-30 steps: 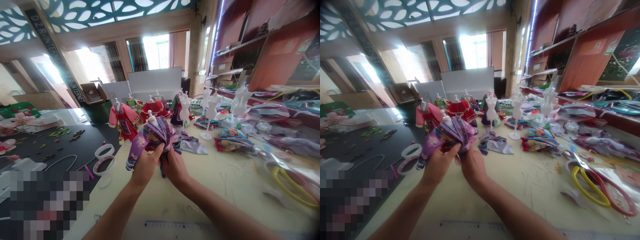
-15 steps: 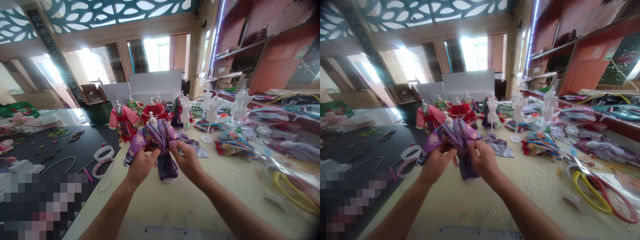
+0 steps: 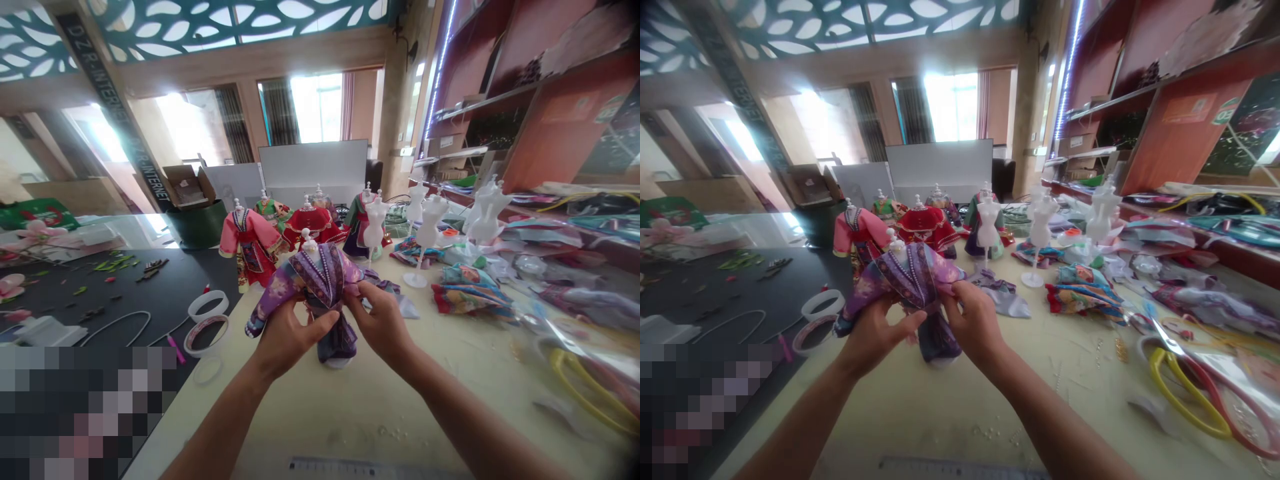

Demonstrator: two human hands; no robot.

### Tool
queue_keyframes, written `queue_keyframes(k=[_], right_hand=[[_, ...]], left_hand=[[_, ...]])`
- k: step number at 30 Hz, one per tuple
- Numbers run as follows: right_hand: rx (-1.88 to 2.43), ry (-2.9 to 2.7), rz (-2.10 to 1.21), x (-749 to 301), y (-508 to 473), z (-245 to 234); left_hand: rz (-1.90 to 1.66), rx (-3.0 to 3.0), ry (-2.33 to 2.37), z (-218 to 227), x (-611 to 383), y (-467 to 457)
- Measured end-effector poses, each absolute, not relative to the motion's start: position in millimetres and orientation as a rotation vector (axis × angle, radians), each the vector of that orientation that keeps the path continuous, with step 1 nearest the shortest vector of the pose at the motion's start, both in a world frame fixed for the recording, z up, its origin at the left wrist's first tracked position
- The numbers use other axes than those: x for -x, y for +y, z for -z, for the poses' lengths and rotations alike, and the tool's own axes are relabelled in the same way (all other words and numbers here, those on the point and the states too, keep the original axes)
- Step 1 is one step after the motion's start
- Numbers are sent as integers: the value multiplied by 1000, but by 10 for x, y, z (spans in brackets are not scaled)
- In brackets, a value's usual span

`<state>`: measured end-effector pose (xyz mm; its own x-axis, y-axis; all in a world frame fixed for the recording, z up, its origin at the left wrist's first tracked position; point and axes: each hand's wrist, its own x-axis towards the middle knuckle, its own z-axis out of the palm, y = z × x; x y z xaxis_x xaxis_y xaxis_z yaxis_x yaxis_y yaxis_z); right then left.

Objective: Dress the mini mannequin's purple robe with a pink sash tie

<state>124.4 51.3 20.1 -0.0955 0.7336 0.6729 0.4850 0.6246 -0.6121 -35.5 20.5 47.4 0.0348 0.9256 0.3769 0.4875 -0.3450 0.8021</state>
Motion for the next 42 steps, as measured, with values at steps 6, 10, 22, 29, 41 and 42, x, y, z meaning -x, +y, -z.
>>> queue_keyframes(k=[6,10,22,29,41,42], right_hand=[[1021,-1751,-296,-1232,500,-187],[1039,-1715,-325,-1232,490,-223],[967,-1600,-364,-1248,490,-291],[902,-1601,-440,-1238,450,-353],[933,-1720,-499,-1160,421,-242],[935,-1716,-498,-1159,421,-238]], left_hand=[[-1390,-1766,1516,-486,309,237],[-1357,-1824,1526,-510,307,239],[-1325,-1889,1410,-468,310,300],[-1238,-1862,1394,-489,341,298],[-1285,-1854,1330,-337,463,222],[-1302,-1845,1322,-318,469,225]])
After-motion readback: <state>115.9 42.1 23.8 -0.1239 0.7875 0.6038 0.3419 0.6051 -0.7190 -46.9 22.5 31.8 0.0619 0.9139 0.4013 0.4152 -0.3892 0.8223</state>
